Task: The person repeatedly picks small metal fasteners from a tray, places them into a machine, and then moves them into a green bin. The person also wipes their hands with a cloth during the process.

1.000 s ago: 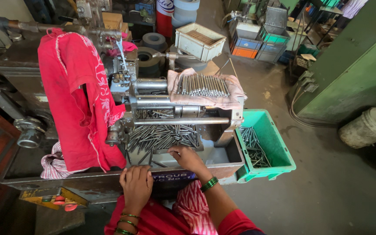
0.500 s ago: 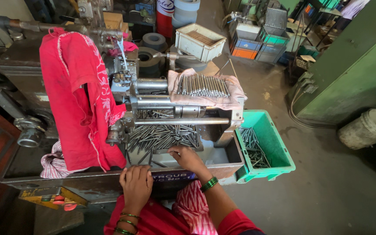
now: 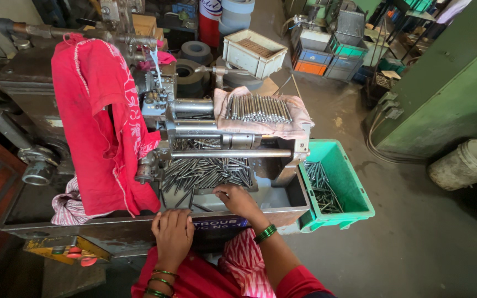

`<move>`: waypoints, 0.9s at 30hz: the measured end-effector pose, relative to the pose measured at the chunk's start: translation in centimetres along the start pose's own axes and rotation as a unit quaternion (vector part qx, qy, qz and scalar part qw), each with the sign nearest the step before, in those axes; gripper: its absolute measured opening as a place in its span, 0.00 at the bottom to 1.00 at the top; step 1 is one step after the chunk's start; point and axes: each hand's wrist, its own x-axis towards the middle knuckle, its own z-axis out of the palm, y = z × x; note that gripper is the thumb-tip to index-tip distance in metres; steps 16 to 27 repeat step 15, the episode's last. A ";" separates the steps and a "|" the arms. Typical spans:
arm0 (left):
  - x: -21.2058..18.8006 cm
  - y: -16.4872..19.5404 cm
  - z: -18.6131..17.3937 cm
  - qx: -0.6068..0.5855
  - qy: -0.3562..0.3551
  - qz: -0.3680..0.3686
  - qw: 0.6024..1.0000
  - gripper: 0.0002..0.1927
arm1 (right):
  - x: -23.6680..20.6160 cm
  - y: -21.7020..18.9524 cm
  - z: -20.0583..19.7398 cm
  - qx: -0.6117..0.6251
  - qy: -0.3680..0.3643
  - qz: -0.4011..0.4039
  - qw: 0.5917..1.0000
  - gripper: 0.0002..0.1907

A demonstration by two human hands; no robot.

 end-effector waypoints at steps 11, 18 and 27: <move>0.0 -0.1 0.1 -0.002 0.001 0.002 1.000 0.13 | -0.1 -0.3 -0.2 -0.005 -0.010 0.024 1.000 0.11; 0.0 -0.1 0.1 0.001 -0.007 0.000 1.000 0.13 | 0.0 -0.2 -0.2 -0.006 -0.011 0.022 1.000 0.11; 0.0 -0.1 0.1 0.001 -0.007 0.000 1.000 0.13 | 0.0 -0.2 -0.2 -0.006 -0.011 0.022 1.000 0.11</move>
